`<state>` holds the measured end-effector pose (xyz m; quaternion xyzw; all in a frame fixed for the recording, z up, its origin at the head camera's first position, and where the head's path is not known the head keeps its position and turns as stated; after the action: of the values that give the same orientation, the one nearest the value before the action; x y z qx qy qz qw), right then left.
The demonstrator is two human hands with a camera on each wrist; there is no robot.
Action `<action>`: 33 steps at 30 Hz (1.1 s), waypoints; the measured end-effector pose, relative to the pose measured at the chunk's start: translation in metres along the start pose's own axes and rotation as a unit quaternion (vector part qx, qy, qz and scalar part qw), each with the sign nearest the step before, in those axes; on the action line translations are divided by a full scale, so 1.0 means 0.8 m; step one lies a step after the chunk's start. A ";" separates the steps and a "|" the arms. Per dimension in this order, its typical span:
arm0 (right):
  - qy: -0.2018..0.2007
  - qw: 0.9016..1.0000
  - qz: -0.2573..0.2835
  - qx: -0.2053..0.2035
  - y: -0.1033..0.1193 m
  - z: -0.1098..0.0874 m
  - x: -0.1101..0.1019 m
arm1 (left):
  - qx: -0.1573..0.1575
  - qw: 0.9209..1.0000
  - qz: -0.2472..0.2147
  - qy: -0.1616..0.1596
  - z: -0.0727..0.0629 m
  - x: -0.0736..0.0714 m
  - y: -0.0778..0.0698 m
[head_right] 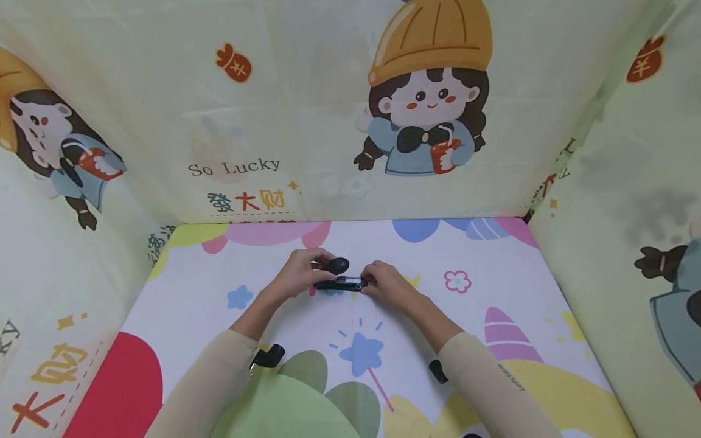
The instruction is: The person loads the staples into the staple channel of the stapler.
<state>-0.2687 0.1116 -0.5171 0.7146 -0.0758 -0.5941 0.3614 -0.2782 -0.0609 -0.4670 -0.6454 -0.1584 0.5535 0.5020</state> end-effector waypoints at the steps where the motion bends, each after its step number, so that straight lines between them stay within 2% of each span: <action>1: -0.001 1.000 0.000 -0.001 0.000 0.000 0.000 | 0.001 1.000 0.002 0.003 0.001 0.001 -0.001; 7: -0.006 1.000 -0.001 -0.015 0.002 0.000 0.000 | -0.001 0.999 0.027 0.017 0.004 0.010 -0.003; 12: -0.004 1.000 -0.002 -0.005 0.002 -0.001 -0.002 | 0.008 0.997 0.070 0.043 0.010 0.022 -0.007; 21: -0.021 0.999 -0.014 -0.029 0.005 -0.002 -0.004 | 0.033 0.984 0.158 0.075 0.020 0.041 -0.014; 28: -0.015 1.000 -0.003 -0.025 0.003 -0.002 -0.002 | 0.053 0.977 0.187 0.085 0.022 0.050 -0.012; 33: -0.015 1.000 -0.010 -0.022 0.003 -0.002 -0.004 | 0.061 0.976 0.193 0.086 0.025 0.054 -0.011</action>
<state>-0.2674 0.1125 -0.5133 0.6982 -0.0616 -0.6098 0.3699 -0.2778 -0.0147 -0.4816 -0.6771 0.0466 0.5911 0.4359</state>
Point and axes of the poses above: each hand's wrist, its own z-axis towards the middle knuckle, its own x-axis out of the palm, y = z × x, the point moved 9 cm from there along z, towards the middle knuckle, and after that the axes turned 5 degrees about x, right-handed, at the moved point
